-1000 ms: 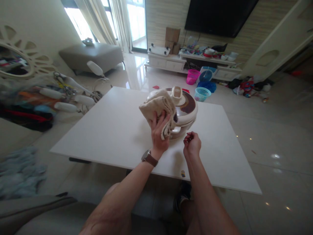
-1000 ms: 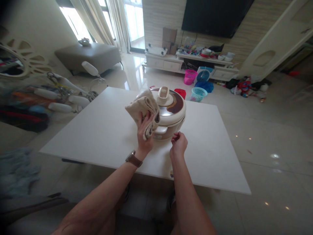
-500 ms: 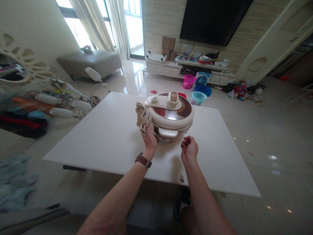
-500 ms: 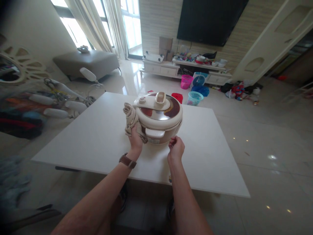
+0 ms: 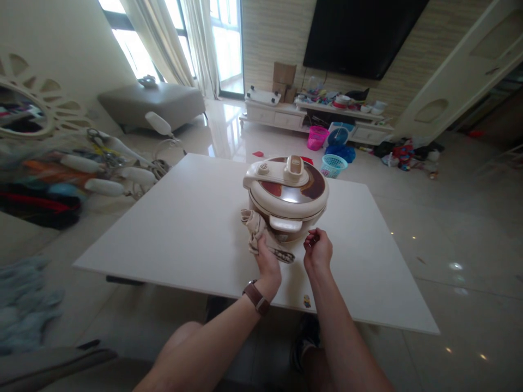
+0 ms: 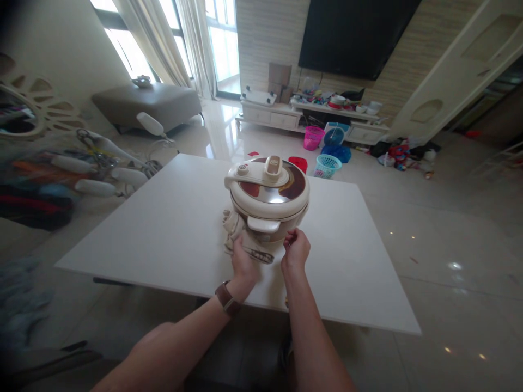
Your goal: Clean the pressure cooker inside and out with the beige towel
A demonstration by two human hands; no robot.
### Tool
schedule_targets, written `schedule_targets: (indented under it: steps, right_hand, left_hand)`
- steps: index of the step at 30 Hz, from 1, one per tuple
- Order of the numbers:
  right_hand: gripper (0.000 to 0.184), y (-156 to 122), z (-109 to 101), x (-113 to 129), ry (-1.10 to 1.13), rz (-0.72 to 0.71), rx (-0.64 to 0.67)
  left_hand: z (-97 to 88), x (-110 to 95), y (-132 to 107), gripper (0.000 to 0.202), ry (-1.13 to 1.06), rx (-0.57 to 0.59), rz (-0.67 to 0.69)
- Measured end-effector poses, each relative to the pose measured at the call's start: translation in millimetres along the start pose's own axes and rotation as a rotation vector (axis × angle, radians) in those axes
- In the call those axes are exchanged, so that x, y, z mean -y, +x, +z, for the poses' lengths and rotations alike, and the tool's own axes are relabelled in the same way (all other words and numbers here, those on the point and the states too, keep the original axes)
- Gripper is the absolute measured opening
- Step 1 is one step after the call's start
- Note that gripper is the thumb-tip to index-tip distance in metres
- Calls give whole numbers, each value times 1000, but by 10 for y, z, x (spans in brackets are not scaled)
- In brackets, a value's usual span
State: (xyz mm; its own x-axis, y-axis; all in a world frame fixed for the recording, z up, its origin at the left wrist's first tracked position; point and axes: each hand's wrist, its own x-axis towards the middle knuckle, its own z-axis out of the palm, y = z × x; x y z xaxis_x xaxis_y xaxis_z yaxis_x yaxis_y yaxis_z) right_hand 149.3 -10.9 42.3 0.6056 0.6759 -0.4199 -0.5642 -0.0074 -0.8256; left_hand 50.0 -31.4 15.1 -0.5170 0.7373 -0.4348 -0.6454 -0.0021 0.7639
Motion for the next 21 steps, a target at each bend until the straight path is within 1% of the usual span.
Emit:
schedule_targets:
  steps: [2,3,5,7,9,12,14,15,17,19,20,21]
  right_hand:
    - [14,7,-7,-3,-2,-2,-6]
    - [14,12,-9,0,-1,1,-7]
    - [14,19,-12,12,3,6,-5]
    - [13,19,-14,21,-1,5,-1]
    - [14,-4,-20,6,-17,-6,-2]
    - [21,-109,-45,-91,-61,-32,36]
    - [28,-229,-65,-187,-97,-20,147]
    - [33,-300,-73,-231,-120,5,244]
    - [41,-449,-80,-293,-164,81,496]
    - [46,-587,-76,-310,-164,158,738]
    - [47,-647,-72,-305,-137,190,821]
    - [48,-698,-69,-295,-94,213,874]
  left_hand:
    - [3,-183,75,30,-121,14,-92]
    - [5,-295,136,31,-176,20,-108]
    - [4,-533,284,35,-265,17,-96]
    - [-19,-759,439,38,-335,46,-61]
    - [-75,-953,580,40,-401,85,-58]
    - [-205,-1176,754,43,-464,171,-162]
    - [-295,-1278,836,45,-508,246,-213]
    - [-333,-1314,861,45,-522,274,-227]
    - [-383,-1352,865,46,-528,315,-254]
    - [-396,-1345,803,46,-502,360,-299]
    - [-389,-1327,750,46,-477,392,-330]
    - [-374,-1302,686,46,-443,431,-363]
